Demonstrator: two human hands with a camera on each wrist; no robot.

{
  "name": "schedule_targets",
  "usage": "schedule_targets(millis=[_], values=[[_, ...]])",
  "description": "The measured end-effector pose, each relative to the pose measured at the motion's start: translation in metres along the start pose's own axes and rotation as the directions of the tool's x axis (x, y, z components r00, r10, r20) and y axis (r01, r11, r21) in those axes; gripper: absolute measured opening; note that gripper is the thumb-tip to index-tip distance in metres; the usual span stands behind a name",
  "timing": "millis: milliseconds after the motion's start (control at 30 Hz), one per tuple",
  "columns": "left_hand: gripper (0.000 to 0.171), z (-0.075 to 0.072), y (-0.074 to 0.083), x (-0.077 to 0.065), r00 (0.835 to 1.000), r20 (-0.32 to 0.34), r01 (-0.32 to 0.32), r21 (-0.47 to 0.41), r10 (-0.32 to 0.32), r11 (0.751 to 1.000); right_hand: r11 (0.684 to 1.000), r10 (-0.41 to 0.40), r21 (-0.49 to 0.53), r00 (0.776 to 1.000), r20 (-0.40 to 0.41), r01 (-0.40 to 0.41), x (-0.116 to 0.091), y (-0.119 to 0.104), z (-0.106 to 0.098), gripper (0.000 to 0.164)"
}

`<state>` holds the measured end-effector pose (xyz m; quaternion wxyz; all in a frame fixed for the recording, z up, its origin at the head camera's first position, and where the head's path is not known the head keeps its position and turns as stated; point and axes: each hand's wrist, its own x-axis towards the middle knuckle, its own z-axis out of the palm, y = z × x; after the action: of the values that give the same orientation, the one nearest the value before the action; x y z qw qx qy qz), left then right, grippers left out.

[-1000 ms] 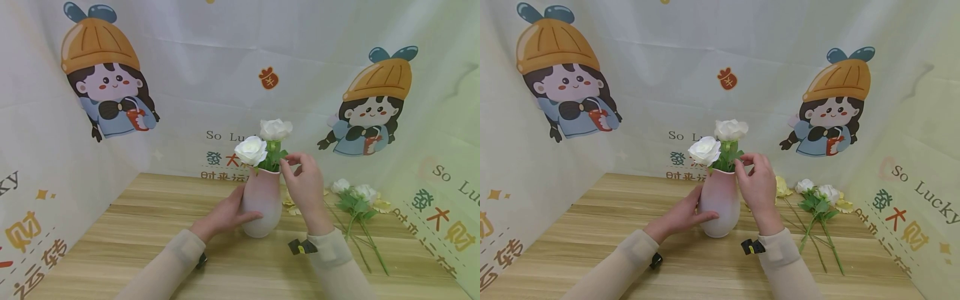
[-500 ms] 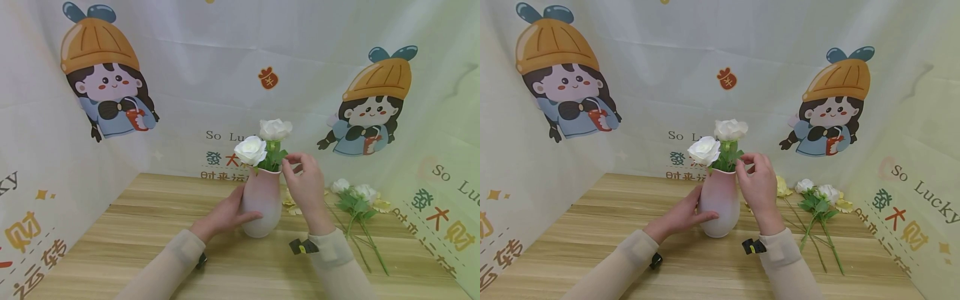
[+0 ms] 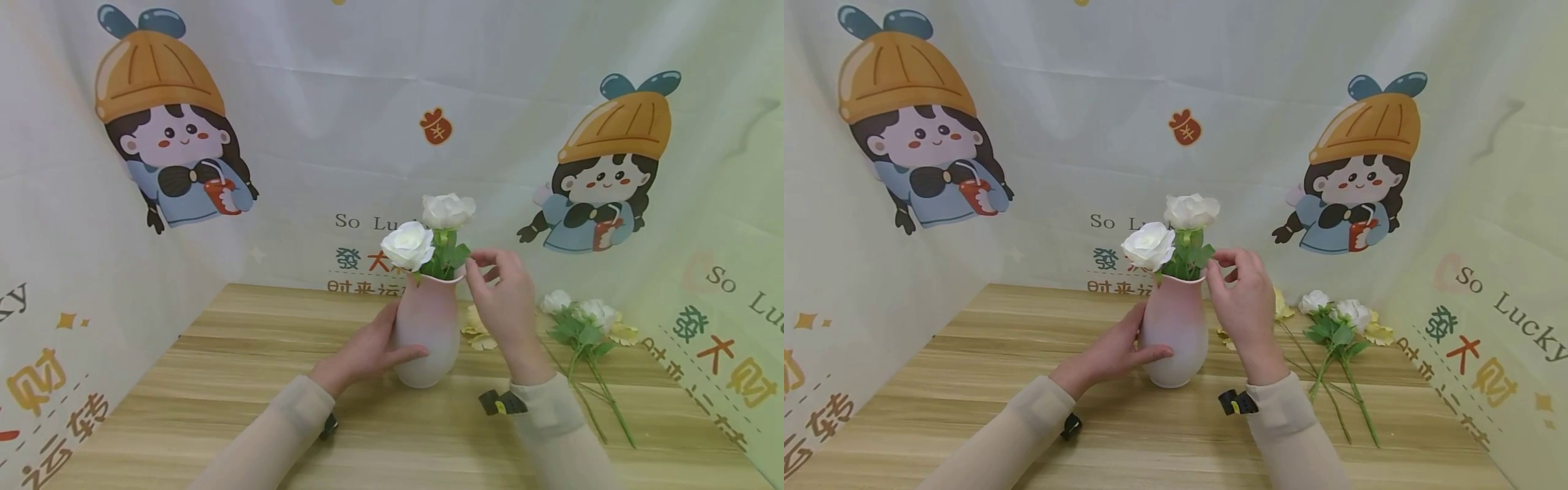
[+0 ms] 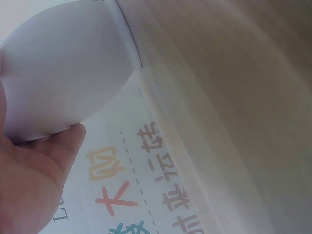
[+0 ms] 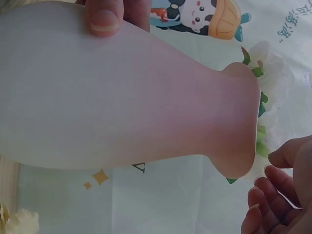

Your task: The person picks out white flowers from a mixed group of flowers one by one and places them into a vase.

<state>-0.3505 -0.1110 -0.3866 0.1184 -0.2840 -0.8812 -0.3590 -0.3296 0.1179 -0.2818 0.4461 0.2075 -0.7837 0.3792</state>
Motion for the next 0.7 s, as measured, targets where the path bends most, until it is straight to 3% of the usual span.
schedule_targets(millis=[300, 700], values=[[0.098, 0.002, -0.002, 0.000, 1.000, -0.011, -0.006, 0.022, 0.007, 1.000, 1.000, -0.028, -0.013, 0.999, 0.020, 0.028, -0.003, 0.007, -0.010, 0.010], [0.099, 0.002, -0.002, 0.000, 1.000, -0.009, -0.010, 0.022, 0.011, 1.000, 0.993, -0.066, -0.096, 0.995, 0.072, 0.073, -0.015, 0.034, -0.022, 0.010]])
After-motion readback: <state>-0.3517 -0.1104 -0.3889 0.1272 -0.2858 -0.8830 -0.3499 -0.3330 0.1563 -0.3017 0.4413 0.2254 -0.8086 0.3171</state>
